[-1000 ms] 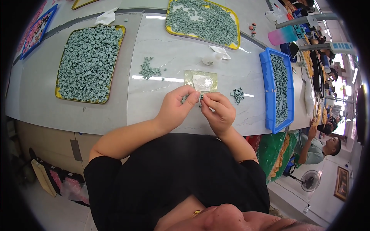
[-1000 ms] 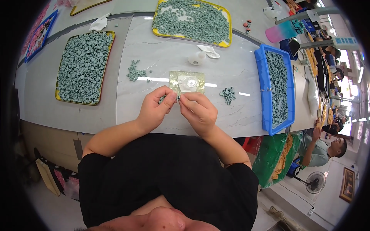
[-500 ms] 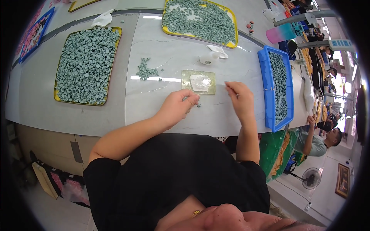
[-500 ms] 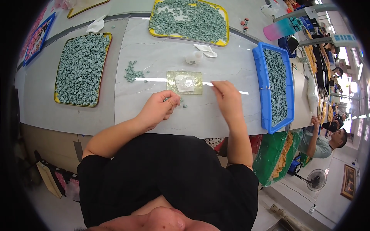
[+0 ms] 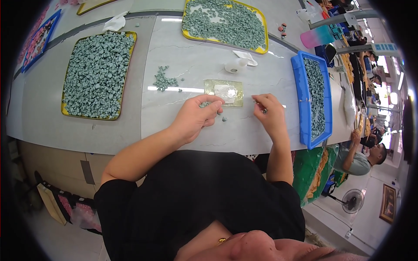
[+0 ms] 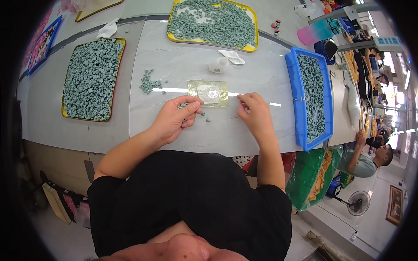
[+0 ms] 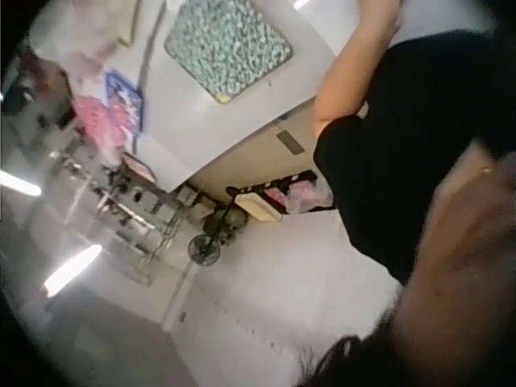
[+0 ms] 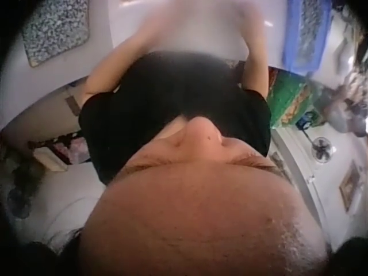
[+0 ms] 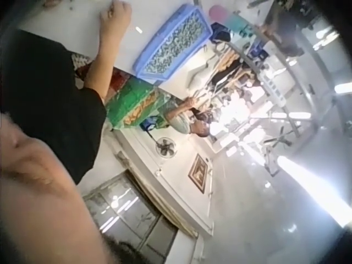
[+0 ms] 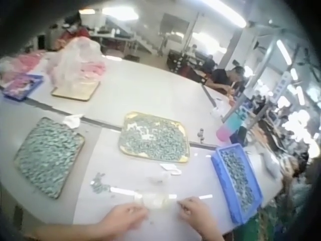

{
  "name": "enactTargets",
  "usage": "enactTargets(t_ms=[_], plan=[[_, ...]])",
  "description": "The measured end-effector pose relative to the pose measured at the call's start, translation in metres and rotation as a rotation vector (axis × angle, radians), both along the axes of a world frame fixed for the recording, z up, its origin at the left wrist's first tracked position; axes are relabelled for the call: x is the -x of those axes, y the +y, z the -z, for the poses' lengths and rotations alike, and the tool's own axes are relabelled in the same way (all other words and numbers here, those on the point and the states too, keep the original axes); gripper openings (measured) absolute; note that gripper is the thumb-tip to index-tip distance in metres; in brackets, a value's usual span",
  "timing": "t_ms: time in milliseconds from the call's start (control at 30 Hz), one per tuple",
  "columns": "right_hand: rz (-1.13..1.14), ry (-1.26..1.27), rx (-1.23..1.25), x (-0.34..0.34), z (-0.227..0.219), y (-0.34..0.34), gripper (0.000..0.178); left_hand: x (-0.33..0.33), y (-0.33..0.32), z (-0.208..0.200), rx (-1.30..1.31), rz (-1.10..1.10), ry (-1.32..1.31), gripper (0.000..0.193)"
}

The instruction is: Picking up small green plastic parts from a container and placing them into a small transparent plastic bag on a factory workbench.

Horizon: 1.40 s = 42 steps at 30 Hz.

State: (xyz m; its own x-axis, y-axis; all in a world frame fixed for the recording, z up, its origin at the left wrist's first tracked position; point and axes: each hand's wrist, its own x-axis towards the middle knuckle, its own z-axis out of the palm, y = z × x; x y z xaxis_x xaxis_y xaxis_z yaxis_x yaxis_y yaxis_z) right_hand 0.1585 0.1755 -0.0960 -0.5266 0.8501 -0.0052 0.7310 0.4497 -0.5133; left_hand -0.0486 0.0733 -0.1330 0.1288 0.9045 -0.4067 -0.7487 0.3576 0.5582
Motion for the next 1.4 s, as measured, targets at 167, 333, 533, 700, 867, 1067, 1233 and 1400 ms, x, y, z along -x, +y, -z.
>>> enactTargets(t_ms=[167,333,533,700,867,1067,1233,1400], plan=[[-0.174,0.375,0.035,0.029,-0.006,-0.030,0.021,-0.004,-0.001,0.002,0.007,0.142,-0.057,0.020],[-0.163,0.537,-0.025,0.041,0.009,-0.041,0.020,-0.006,0.000,0.003,-0.020,0.158,-0.103,0.022],[-0.109,0.491,-0.121,0.043,0.009,-0.048,0.021,-0.004,-0.002,0.002,-0.074,0.088,-0.008,0.019],[-0.173,0.456,-0.297,0.044,0.012,-0.049,0.021,-0.004,-0.004,0.004,-0.079,0.053,0.092,0.018],[-0.218,0.449,-0.341,0.043,0.017,-0.049,0.020,-0.001,-0.006,0.006,-0.073,0.071,0.153,0.019],[-0.374,0.365,-0.557,0.032,0.021,-0.018,0.026,0.001,-0.007,0.001,-0.030,0.082,0.136,0.023],[-0.479,0.224,-0.630,0.032,0.023,-0.009,0.031,0.005,-0.009,0.000,-0.065,0.083,0.130,0.024],[-0.522,0.186,-0.657,0.038,0.025,-0.010,0.031,0.008,-0.011,0.005,-0.054,0.007,0.105,0.025]])
